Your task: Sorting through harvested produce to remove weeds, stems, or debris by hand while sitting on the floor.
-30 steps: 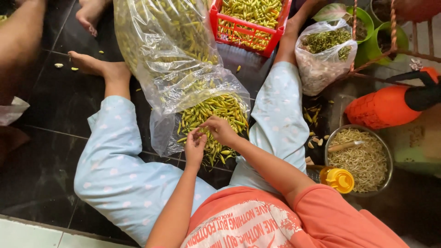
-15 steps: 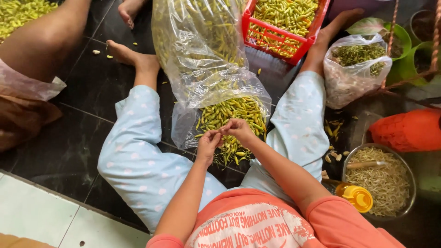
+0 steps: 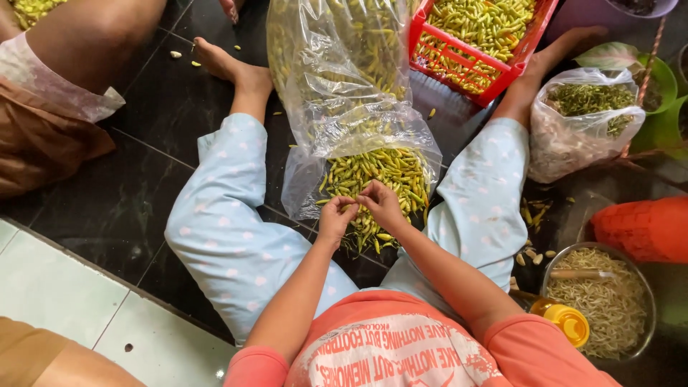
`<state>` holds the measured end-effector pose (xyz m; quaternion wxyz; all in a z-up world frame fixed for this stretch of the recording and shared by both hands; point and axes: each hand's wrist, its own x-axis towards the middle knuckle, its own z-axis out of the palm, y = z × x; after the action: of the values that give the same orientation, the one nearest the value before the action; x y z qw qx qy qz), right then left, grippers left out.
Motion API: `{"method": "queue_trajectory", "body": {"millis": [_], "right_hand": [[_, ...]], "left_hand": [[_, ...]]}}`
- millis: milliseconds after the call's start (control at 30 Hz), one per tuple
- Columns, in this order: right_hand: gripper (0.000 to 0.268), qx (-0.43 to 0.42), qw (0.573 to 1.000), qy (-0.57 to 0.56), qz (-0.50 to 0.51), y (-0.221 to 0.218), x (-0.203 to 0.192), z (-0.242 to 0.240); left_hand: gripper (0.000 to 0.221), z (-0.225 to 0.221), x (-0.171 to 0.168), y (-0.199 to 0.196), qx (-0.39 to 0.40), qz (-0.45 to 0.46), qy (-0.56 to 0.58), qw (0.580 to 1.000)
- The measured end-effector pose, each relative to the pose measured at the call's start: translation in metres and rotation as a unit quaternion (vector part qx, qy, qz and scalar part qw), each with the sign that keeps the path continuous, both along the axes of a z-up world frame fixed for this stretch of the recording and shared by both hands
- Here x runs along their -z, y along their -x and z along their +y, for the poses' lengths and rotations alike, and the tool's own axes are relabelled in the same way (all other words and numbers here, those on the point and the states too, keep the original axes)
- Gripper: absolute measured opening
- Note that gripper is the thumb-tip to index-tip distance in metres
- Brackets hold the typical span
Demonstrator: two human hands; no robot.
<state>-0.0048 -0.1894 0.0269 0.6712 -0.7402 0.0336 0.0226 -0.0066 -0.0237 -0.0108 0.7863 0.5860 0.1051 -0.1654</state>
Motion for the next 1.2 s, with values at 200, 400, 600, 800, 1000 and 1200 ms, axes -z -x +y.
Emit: {"method": "queue_trajectory", "body": {"millis": [200, 400, 600, 800, 1000, 1200], "right_hand": [[0.015, -0.004, 0.958, -0.247, 0.146, 0.0, 0.032, -0.009], [0.017, 0.03, 0.995, -0.025, 0.086, -0.016, -0.019, -0.031], [0.031, 0.048, 0.935, 0.342, -0.074, -0.053, -0.008, -0.069], [0.045, 0.067, 0.888, 0.442, -0.107, -0.119, 0.032, -0.066], [0.041, -0.05, 0.872, 0.488, 0.001, -0.101, -0.001, -0.03], [0.043, -0.129, 0.946, 0.296, -0.012, -0.067, -0.045, -0.048]], "left_hand": [[0.015, 0.004, -0.006, -0.001, 0.076, -0.015, 0.009, 0.997], [0.02, 0.003, -0.037, 0.014, 0.128, 0.041, 0.004, 0.991], [0.018, 0.005, -0.017, 0.002, 0.044, 0.134, 0.072, 0.987], [0.016, 0.002, -0.007, 0.002, 0.018, 0.159, 0.082, 0.984], [0.015, 0.004, 0.001, 0.002, 0.01, 0.169, 0.084, 0.982], [0.018, 0.003, 0.01, -0.002, -0.001, 0.169, 0.096, 0.981]]}}
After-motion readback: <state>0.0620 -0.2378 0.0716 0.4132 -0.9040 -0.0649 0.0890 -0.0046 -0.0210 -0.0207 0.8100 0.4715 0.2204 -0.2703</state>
